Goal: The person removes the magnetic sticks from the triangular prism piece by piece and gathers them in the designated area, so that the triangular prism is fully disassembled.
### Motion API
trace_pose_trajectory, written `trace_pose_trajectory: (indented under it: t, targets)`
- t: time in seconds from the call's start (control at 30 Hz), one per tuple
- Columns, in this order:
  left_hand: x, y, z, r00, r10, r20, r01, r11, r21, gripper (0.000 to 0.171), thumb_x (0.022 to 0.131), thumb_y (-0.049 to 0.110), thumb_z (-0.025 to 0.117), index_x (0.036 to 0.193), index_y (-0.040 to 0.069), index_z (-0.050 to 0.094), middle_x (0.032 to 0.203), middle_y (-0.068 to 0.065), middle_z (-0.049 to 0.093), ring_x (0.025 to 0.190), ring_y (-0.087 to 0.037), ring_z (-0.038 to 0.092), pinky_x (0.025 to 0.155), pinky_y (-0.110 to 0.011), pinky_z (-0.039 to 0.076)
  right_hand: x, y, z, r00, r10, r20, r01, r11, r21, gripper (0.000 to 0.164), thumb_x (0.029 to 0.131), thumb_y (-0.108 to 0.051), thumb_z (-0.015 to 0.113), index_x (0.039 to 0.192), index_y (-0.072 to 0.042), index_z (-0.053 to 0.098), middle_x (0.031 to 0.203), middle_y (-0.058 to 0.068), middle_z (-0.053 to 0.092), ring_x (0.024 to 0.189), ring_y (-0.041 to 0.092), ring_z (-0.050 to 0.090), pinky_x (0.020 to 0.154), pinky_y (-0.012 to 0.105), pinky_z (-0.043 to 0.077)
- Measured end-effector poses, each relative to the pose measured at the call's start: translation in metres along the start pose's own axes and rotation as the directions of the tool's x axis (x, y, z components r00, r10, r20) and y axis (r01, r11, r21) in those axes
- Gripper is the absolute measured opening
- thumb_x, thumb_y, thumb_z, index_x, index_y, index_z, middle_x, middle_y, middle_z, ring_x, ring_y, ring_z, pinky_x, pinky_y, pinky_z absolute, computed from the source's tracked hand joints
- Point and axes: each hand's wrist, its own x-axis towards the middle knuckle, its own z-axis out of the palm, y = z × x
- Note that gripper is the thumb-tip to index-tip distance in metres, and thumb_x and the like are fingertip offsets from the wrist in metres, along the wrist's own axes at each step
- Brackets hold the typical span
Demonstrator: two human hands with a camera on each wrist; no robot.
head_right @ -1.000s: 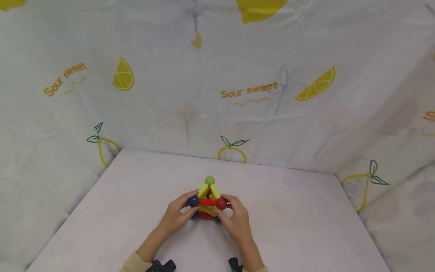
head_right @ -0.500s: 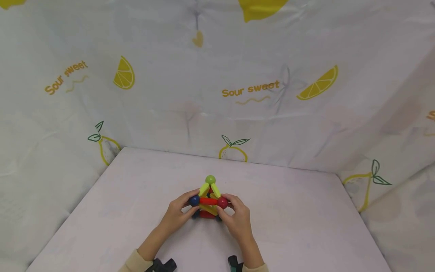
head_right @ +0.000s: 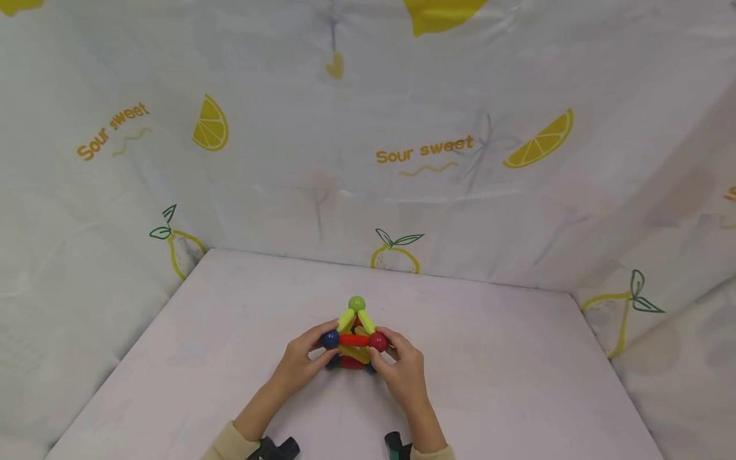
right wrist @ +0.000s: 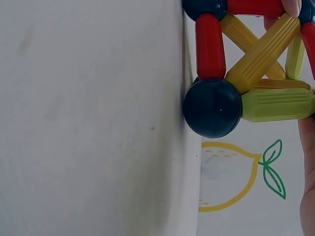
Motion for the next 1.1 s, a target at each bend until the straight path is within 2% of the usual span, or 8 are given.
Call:
trace_pose_trajectory:
  t: [0.1,0.3,0.63,0.77,0.97,1.03,1.1]
  targets:
    - [0.0,0.0,0.0,1.0,0.007,-0.004,-0.007,1.0,0.002,0.054,0.078,0.001,0.075,0.127,0.004,0.054,0.128,-0.012,0.06,0.111,-0.023,0.062,0.083,-0.024,0.054,0.0,-0.01,-0.001,1.0,0.006,-0.015,-0.006,1.0,0.008,0.037,0.074,0.005,0.076,0.109,0.004,0.065,0.108,0.019,0.067,0.099,0.03,0.066,0.078,0.032,0.055]
    - [0.0,-0.001,0.001,1.0,0.017,-0.022,-0.017,1.0,0.005,0.055,0.076,-0.001,0.076,0.127,0.005,0.055,0.127,-0.012,0.06,0.11,-0.022,0.063,0.083,-0.024,0.054,0.002,-0.033,-0.007,1.0,0.023,-0.017,-0.022,0.999,0.034,0.036,0.073,0.008,0.076,0.107,0.008,0.064,0.106,0.02,0.067,0.099,0.031,0.066,0.078,0.031,0.055]
    - [0.0,0.0,0.002,0.999,0.027,-0.02,-0.027,0.999,0.019,0.053,0.077,0.001,0.075,0.126,0.005,0.055,0.127,-0.012,0.061,0.11,-0.023,0.063,0.082,-0.023,0.054,0.002,-0.032,-0.008,0.993,0.115,0.0,-0.114,0.981,0.154,0.032,0.077,0.011,0.071,0.108,0.007,0.063,0.108,0.021,0.066,0.099,0.027,0.065,0.078,0.024,0.055]
    - [0.0,0.0,0.003,0.999,0.027,-0.018,-0.026,0.999,0.024,0.054,0.077,0.0,0.075,0.127,0.005,0.054,0.127,-0.012,0.061,0.11,-0.023,0.063,0.083,-0.022,0.054,0.002,-0.03,-0.007,0.997,0.071,-0.001,-0.07,0.988,0.137,0.034,0.076,0.013,0.069,0.11,0.008,0.063,0.11,0.022,0.065,0.1,0.029,0.064,0.079,0.026,0.055]
    - [-0.001,-0.001,0.005,0.999,0.043,-0.018,-0.042,0.999,0.032,0.054,0.078,0.001,0.075,0.127,0.005,0.054,0.128,-0.012,0.06,0.11,-0.023,0.063,0.083,-0.021,0.054,0.002,-0.029,-0.006,0.997,-0.069,-0.022,0.07,0.997,0.019,0.036,0.073,0.017,0.069,0.108,0.009,0.064,0.106,0.021,0.067,0.095,0.031,0.065,0.077,0.034,0.055]
    - [0.0,-0.001,0.005,0.999,0.028,-0.029,-0.027,0.999,0.04,0.053,0.078,0.001,0.075,0.127,0.005,0.054,0.127,-0.012,0.06,0.11,-0.023,0.063,0.082,-0.021,0.054,0.003,-0.03,-0.009,0.998,-0.051,-0.035,0.052,0.998,0.03,0.036,0.073,0.018,0.067,0.108,0.01,0.064,0.106,0.022,0.067,0.095,0.028,0.066,0.078,0.031,0.055]
    - [-0.001,-0.002,0.002,0.999,0.006,-0.048,-0.004,0.999,0.048,0.052,0.078,0.0,0.074,0.127,0.004,0.054,0.126,-0.013,0.061,0.11,-0.023,0.063,0.082,-0.021,0.054,0.004,-0.022,-0.014,0.999,-0.009,-0.048,0.012,0.997,0.072,0.035,0.076,0.017,0.065,0.11,0.01,0.063,0.108,0.025,0.066,0.096,0.016,0.066,0.079,0.023,0.055]
